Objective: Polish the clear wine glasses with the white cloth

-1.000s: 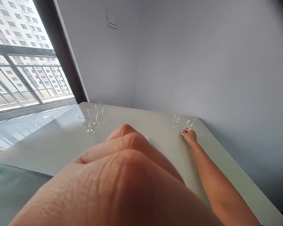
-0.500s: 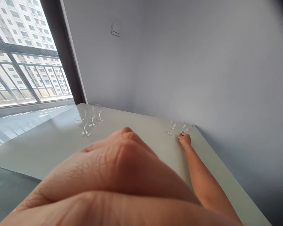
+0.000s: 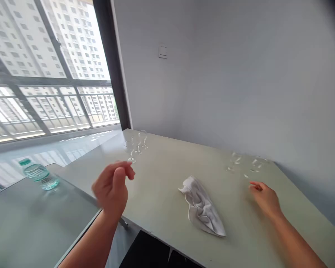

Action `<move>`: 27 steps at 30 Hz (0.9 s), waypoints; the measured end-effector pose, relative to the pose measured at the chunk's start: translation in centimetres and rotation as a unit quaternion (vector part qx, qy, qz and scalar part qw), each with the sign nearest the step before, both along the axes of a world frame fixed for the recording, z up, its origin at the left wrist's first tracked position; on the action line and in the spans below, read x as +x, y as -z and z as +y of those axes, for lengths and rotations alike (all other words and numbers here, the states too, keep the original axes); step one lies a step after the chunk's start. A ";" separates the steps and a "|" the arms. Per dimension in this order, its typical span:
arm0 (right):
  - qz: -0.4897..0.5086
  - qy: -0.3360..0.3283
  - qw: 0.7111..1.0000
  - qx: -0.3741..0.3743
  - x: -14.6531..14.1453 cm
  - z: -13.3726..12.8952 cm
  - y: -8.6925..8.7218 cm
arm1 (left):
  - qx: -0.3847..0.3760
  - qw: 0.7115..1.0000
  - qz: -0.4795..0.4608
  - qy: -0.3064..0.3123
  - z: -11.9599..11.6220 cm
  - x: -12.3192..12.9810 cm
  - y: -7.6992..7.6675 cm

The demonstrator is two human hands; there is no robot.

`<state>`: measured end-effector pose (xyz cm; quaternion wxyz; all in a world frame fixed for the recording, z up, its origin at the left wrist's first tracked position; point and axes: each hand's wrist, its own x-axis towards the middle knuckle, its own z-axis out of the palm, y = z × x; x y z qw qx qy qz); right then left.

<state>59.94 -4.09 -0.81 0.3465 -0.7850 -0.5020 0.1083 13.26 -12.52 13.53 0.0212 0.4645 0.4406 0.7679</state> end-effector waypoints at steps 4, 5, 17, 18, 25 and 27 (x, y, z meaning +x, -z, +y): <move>-0.007 -0.118 0.991 0.067 -5.8 -3.5 0.2 | -0.189 0.972 -0.141 0.023 8.1 -5.4 3.8; -0.013 -0.162 0.983 0.089 -7.6 -4.3 0.0 | -0.248 0.953 -0.175 -0.010 10.1 -6.7 5.1; -0.063 -0.310 0.947 0.053 -21.7 -3.7 0.0 | -0.434 0.896 -0.092 -0.015 19.0 -9.4 12.7; -0.020 -0.299 0.953 0.048 -21.9 -3.5 0.3 | -0.438 0.896 -0.078 -0.016 19.1 -9.4 12.7; 0.447 -0.139 0.882 0.053 -20.5 -1.9 -0.8 | -0.438 0.895 0.041 0.078 16.4 -5.0 13.0; 0.506 -0.099 0.854 0.065 -19.7 -1.9 -1.7 | -0.428 0.891 0.086 0.125 14.9 -2.2 12.9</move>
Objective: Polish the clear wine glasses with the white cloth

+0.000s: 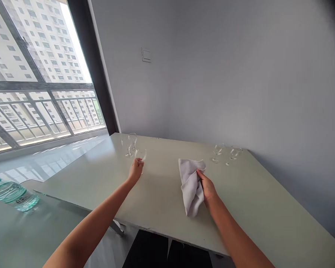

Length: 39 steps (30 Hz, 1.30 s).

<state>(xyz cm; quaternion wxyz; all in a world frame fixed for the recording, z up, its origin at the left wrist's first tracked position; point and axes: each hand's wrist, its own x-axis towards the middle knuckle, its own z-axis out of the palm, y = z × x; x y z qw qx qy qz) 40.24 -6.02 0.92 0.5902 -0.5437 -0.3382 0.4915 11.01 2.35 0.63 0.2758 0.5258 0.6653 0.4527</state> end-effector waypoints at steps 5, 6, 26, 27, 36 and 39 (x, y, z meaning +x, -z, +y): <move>0.244 0.109 0.963 0.027 0.0 -1.6 -2.3 | 0.065 0.961 0.200 0.177 -3.5 6.7 -1.2; 0.237 0.114 0.963 0.054 -0.4 -2.0 -2.7 | 0.092 0.944 0.248 0.199 -4.0 7.7 -1.5; 0.124 -0.191 0.972 0.064 -2.2 -5.1 -2.7 | 0.353 0.703 0.499 0.364 -6.0 10.5 -6.1; 0.147 -0.191 0.969 0.058 -2.1 -5.2 -2.9 | 0.342 0.708 0.494 0.371 -6.1 10.5 -6.6; -0.146 -0.369 0.912 0.102 0.2 -7.7 -5.8 | -0.184 0.710 0.152 0.662 -6.8 8.9 -10.5; -0.085 -0.346 0.930 0.085 0.7 -7.3 -5.6 | -0.170 0.738 0.142 0.637 -7.3 8.9 -11.0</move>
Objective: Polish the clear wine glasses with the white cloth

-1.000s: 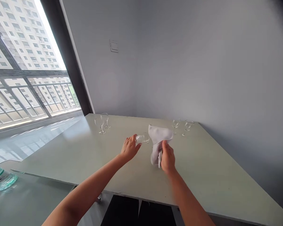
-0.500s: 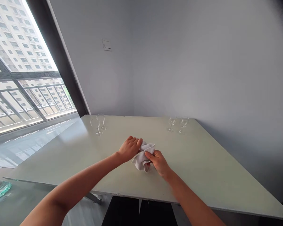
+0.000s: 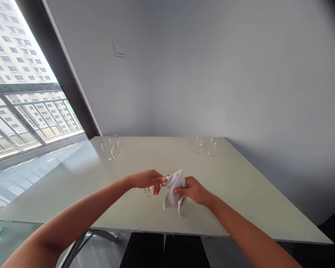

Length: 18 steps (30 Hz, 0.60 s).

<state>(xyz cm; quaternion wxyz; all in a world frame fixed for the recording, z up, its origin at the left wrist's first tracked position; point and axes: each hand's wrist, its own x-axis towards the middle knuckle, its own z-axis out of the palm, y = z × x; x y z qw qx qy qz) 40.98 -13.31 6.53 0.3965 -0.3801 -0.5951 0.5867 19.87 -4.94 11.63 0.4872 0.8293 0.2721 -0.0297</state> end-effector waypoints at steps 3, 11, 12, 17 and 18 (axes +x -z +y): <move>0.034 0.033 0.999 -0.003 0.2 0.4 0.4 | 0.114 0.989 -0.017 -0.090 -0.7 0.0 -0.1; -0.268 0.109 0.926 0.242 3.8 -0.1 -1.3 | -0.118 0.983 -0.043 -0.135 -0.1 -1.7 1.4; -0.293 0.155 0.907 0.261 4.4 -0.3 -1.4 | -0.071 0.983 -0.036 -0.167 0.2 -1.9 1.7; -0.409 0.151 0.822 0.367 2.9 -1.3 -2.6 | 0.196 0.953 0.019 -0.229 0.2 -1.2 2.7; -0.418 0.123 0.814 0.384 1.9 -1.3 -2.9 | 0.248 0.947 0.017 -0.205 -0.2 -0.8 2.8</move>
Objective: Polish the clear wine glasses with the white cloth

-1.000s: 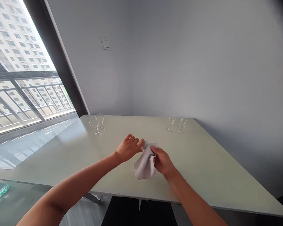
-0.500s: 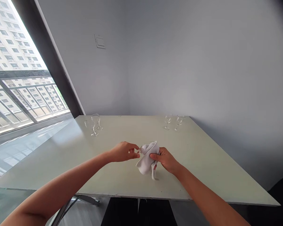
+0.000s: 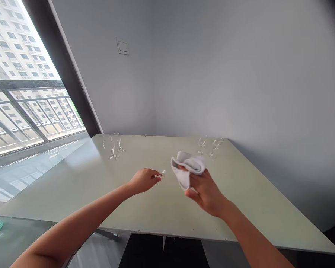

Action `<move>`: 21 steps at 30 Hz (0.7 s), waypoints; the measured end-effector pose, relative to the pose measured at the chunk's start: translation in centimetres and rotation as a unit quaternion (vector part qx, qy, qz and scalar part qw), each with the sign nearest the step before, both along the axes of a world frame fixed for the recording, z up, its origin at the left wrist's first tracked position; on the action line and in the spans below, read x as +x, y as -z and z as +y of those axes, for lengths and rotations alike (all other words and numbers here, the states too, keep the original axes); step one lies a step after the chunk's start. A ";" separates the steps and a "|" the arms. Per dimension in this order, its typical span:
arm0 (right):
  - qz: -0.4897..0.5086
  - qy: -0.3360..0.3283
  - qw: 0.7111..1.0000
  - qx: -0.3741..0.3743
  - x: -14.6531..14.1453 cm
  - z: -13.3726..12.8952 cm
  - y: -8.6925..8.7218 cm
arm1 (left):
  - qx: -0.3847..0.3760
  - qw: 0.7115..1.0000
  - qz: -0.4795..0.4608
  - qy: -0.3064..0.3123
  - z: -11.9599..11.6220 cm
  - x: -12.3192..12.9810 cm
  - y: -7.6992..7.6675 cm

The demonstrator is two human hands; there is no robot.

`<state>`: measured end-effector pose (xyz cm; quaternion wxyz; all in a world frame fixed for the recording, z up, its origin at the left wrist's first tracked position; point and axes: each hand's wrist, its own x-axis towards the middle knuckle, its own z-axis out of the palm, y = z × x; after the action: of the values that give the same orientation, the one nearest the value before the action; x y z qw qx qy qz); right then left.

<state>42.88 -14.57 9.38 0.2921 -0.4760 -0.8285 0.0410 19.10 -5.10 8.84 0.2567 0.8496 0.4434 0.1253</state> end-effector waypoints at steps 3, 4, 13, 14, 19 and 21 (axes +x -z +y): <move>0.027 -0.032 0.999 -0.011 -2.4 1.2 -0.3 | 0.170 0.981 0.043 0.087 -1.1 1.2 0.1; 0.070 -0.025 0.997 -0.034 -2.7 1.9 -0.3 | 0.219 0.968 0.054 0.109 -1.4 1.5 0.2; 0.722 -0.040 0.636 -0.270 -2.8 6.7 3.1 | 0.255 0.966 -0.041 0.010 -1.5 2.3 2.5; 0.760 -0.043 0.597 -0.252 -3.6 6.6 3.5 | 0.250 0.966 -0.064 -0.014 -1.5 2.8 2.8; 0.790 -0.075 0.565 -0.225 -8.2 5.1 4.4 | 0.256 0.947 -0.159 -0.114 -1.6 5.6 4.0; 0.764 -0.078 0.593 -0.242 -9.3 4.5 4.7 | 0.298 0.926 -0.178 -0.147 -1.9 6.7 4.2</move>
<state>33.56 -10.06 4.72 0.6874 -0.2573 -0.2959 0.6114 25.80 -7.02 4.62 0.0456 0.7761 0.4524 0.4370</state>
